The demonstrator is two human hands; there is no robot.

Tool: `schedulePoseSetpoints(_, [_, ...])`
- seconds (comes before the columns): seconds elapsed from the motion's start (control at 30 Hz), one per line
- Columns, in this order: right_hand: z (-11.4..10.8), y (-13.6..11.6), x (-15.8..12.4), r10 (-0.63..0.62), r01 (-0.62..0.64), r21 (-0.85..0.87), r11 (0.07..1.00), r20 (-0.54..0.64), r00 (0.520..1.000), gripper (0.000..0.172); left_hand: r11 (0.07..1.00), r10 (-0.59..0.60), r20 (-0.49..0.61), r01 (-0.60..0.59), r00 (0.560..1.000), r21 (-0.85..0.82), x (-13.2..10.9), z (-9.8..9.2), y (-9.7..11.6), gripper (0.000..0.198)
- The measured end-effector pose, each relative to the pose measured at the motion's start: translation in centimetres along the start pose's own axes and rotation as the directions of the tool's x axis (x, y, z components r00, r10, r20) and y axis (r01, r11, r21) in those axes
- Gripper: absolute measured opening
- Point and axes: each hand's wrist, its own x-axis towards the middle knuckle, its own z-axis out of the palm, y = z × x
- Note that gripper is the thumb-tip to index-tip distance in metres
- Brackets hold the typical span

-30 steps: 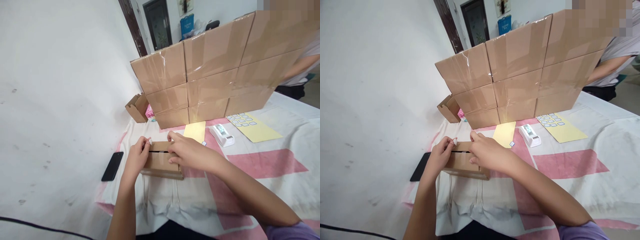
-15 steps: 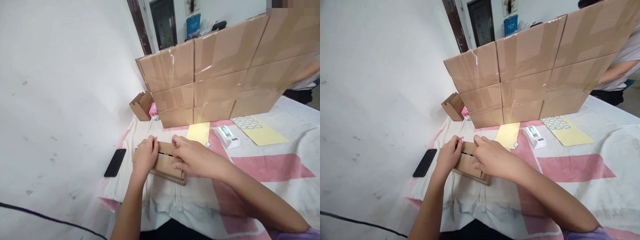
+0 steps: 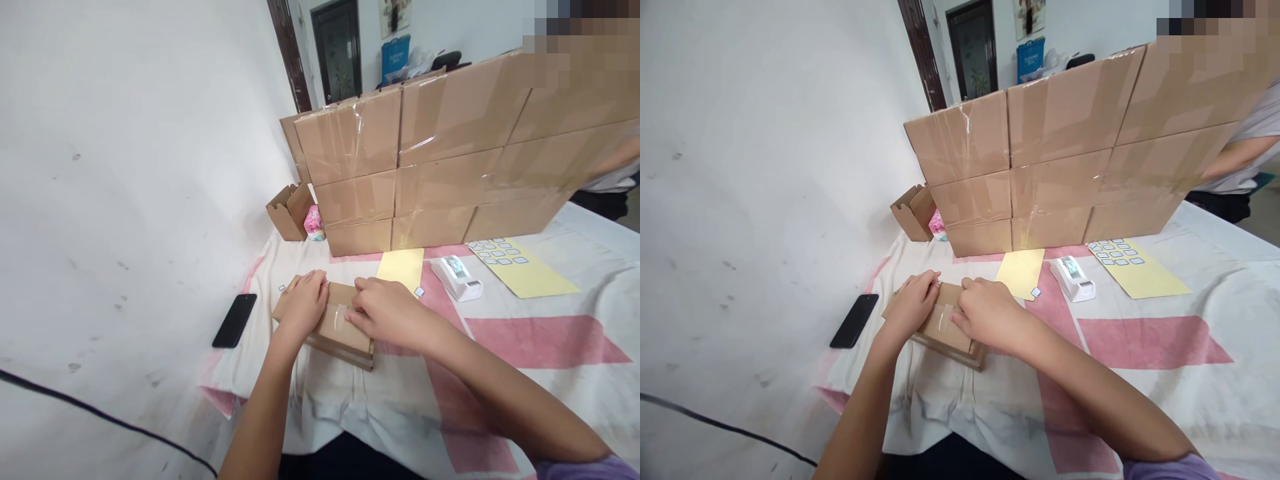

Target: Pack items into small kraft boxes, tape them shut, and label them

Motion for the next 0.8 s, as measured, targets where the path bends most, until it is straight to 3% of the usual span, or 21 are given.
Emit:
schedulePoseSetpoints(0.27, [0.0,0.1,-0.2,-0.013,0.013,0.068,0.998,-0.003,1.000,0.035,0.999,-0.042,-0.069,0.041,0.997,-0.021,-0.4,0.7,0.0,0.018])
schedulePoseSetpoints(0.57, [0.6,0.4,0.1,-0.011,0.014,0.158,0.987,-0.023,1.000,0.039,1.000,0.002,0.078,-0.002,0.997,0.000,0.0,-1.9,-0.3,0.020])
schedulePoseSetpoints(0.8, [0.7,0.7,0.5,0.060,-0.058,0.105,0.993,-0.015,0.998,0.041,0.998,-0.049,-0.004,0.049,0.999,0.025,0.3,-0.3,0.6,0.018])
